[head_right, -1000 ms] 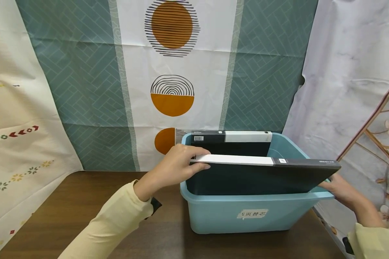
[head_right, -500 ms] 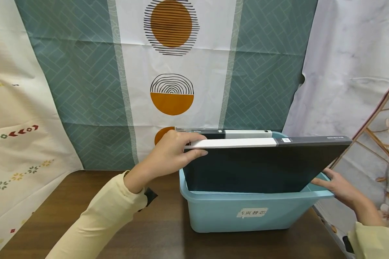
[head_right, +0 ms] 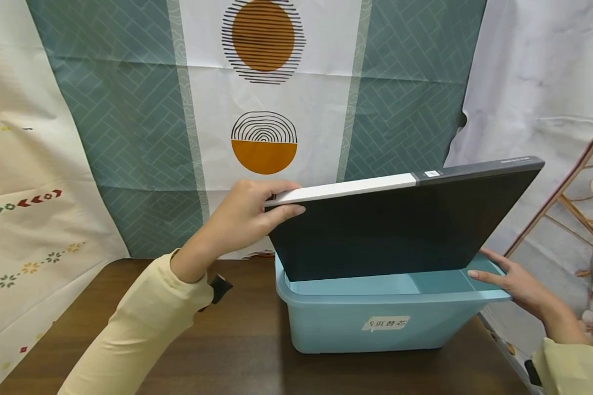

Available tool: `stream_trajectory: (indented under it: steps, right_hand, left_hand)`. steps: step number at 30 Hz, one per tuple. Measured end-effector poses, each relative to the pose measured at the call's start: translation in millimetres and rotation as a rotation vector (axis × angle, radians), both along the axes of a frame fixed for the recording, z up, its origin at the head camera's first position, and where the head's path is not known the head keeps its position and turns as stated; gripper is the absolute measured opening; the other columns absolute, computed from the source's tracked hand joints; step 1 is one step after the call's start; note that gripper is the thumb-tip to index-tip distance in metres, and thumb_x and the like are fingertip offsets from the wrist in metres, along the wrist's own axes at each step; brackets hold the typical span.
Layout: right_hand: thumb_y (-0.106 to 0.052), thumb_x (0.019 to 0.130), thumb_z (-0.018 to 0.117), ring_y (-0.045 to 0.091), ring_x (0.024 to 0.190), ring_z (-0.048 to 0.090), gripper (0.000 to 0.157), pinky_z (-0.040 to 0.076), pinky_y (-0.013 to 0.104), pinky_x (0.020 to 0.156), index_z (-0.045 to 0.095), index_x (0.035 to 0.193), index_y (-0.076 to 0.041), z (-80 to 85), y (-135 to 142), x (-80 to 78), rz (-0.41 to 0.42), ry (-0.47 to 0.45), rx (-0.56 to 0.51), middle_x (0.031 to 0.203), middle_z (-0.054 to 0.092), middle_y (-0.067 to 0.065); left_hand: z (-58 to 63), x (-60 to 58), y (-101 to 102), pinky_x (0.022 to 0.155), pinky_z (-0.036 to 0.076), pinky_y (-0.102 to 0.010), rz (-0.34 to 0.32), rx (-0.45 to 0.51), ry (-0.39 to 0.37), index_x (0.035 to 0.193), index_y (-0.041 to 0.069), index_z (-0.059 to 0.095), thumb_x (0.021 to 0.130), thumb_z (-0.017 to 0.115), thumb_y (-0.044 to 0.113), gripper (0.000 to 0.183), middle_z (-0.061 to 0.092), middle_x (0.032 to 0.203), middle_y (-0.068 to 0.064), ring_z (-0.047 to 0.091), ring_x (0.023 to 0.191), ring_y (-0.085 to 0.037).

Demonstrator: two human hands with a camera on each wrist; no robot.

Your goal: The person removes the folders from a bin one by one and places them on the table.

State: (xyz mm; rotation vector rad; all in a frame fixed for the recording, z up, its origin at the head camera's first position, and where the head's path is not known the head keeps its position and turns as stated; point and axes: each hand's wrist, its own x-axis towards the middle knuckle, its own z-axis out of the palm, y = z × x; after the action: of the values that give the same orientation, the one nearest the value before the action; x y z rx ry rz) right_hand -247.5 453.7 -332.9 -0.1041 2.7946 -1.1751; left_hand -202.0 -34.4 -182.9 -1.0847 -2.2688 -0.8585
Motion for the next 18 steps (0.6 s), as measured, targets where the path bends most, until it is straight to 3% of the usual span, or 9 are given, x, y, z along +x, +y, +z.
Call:
stream_trajectory:
  steps: [6,13,18]
  right_hand:
    - [-0.029,0.096,0.045,0.013,0.063,0.06,0.081,0.05,0.03,0.059,-0.015,0.138,0.005,-2.6,-1.4,5.2,-0.004,0.02,-0.04,0.127,0.011,0.049]
    - [-0.024,0.096,0.046,0.006,0.073,0.057,0.074,0.05,0.029,0.06,-0.01,0.144,-0.027,-1.9,-2.0,10.0,0.02,0.048,-0.047,0.135,0.001,0.045]
    - [-0.023,0.096,0.047,-0.001,0.082,0.052,0.071,0.05,0.03,0.062,-0.004,0.144,-0.037,0.0,-2.6,13.1,0.03,0.055,-0.032,0.138,-0.003,0.043]
  left_hand:
    - [8.2,4.4,-8.1,0.048,0.027,-0.02,-0.003,0.046,0.02,0.097,0.008,0.067,0.084,0.066,0.014,0.015,0.043,0.057,0.002,0.035,0.049,-0.01]
    - [16.9,10.7,-19.0,0.05,0.03,-0.021,-0.007,0.098,0.054,0.096,0.005,0.068,0.083,0.066,0.011,0.015,0.054,0.067,-0.001,0.04,0.053,-0.011]
    - [21.7,14.3,-27.5,0.051,0.034,-0.023,-0.005,0.141,0.075,0.099,0.002,0.067,0.082,0.067,0.01,0.018,0.063,0.082,-0.004,0.044,0.056,-0.012]
